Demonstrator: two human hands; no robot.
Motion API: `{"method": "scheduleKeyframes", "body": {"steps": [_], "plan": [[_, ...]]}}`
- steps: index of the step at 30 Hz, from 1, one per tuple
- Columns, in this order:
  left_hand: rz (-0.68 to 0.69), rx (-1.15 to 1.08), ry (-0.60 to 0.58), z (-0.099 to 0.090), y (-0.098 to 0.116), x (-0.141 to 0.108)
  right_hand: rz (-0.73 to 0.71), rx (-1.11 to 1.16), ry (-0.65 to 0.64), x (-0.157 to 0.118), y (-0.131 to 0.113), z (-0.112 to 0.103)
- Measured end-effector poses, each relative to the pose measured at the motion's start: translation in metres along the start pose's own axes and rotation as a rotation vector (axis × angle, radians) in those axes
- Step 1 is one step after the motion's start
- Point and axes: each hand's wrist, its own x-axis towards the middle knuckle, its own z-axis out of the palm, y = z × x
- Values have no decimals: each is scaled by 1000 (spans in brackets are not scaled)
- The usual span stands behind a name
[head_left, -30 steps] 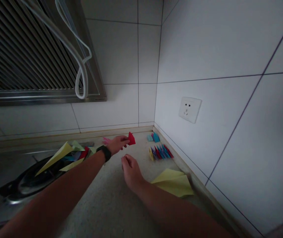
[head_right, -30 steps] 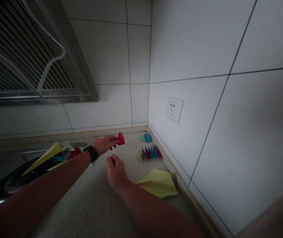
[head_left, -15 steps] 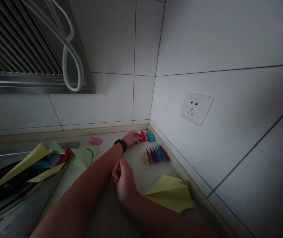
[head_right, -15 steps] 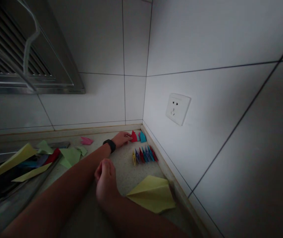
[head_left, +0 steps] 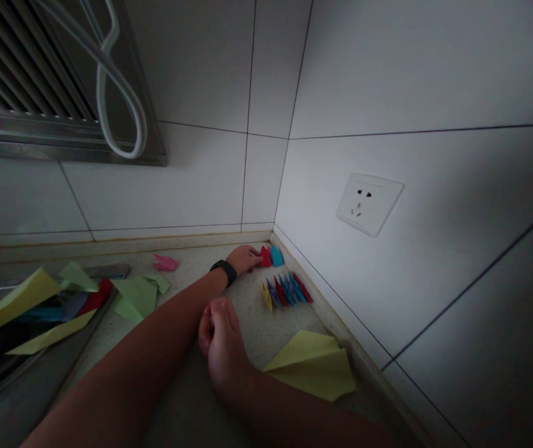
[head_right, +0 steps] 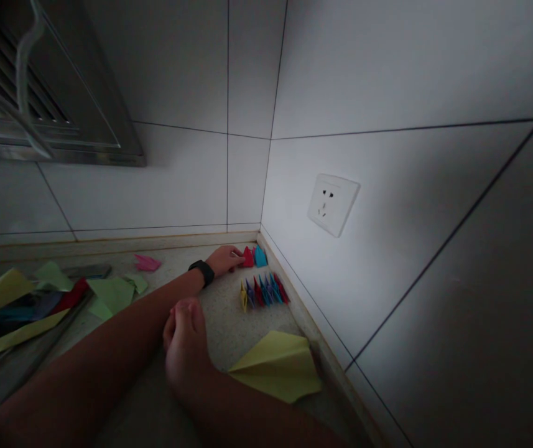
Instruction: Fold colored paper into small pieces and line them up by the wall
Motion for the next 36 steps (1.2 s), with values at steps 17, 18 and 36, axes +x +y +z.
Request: {"method": "scheduleKeyframes", "body": {"steps": [17, 18, 36], "plan": [[231, 231, 46, -5, 3, -18, 88, 139, -26, 1, -4, 3], [235, 236, 41, -4, 3, -19, 92, 146, -23, 3, -4, 3], [342, 316, -102, -7, 4, -22, 116, 143, -121, -2, -11, 3]]}}
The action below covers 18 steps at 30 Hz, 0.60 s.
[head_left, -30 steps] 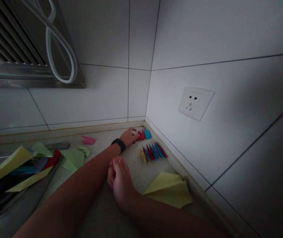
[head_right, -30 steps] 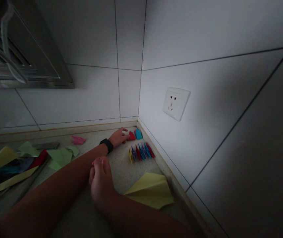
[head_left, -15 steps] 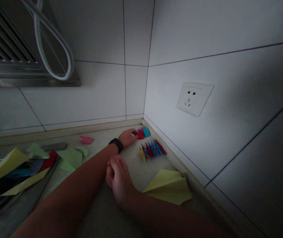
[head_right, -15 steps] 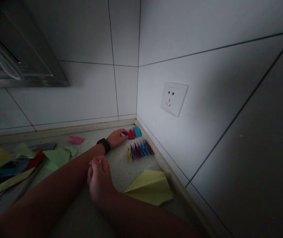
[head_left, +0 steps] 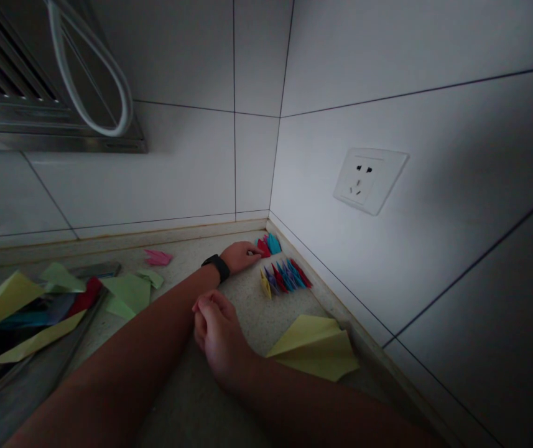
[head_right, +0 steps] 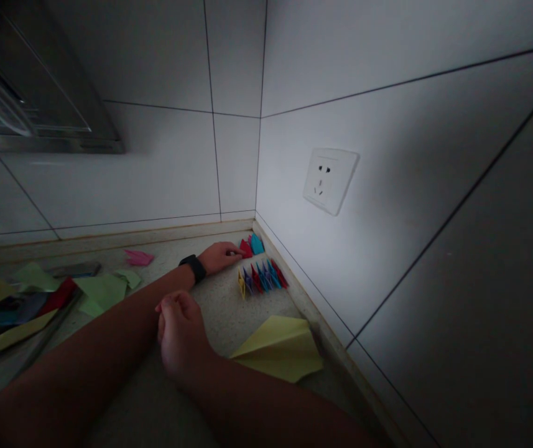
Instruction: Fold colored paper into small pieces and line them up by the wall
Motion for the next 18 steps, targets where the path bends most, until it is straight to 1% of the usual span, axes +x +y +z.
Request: {"method": "scheduleKeyframes", "body": {"steps": [3, 8, 13, 18], "plan": [[-6, 4, -19, 0, 1, 0, 4, 8, -6, 2, 2, -1], [-25, 10, -3, 0, 2, 1, 14, -16, -13, 4, 5, -2], [31, 33, -3, 2, 0, 2, -5, -41, -25, 4, 7, -2], [52, 6, 39, 4, -1, 3, -13, -24, -36, 4, 8, -3]]}}
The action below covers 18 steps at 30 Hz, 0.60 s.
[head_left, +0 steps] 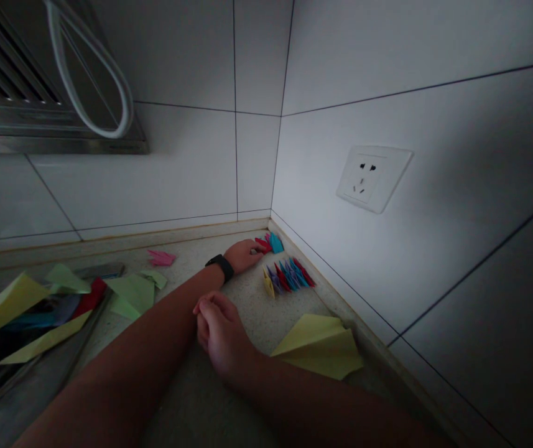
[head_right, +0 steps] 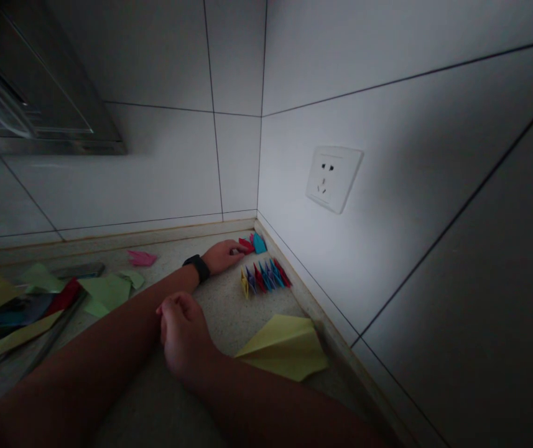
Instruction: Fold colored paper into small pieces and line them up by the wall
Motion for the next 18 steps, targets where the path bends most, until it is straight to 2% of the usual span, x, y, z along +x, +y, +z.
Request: {"method": "scheduleKeyframes", "body": {"steps": [6, 13, 18], "plan": [[-20, -40, 51, -1, 4, 0, 10, -21, 18, -2, -4, 1], [-120, 133, 94, -1, 5, 2, -3, -30, 9, -1, -3, 1], [-133, 176, 93, 2, 5, 2, -7, -36, -10, 0, -2, 0]]}}
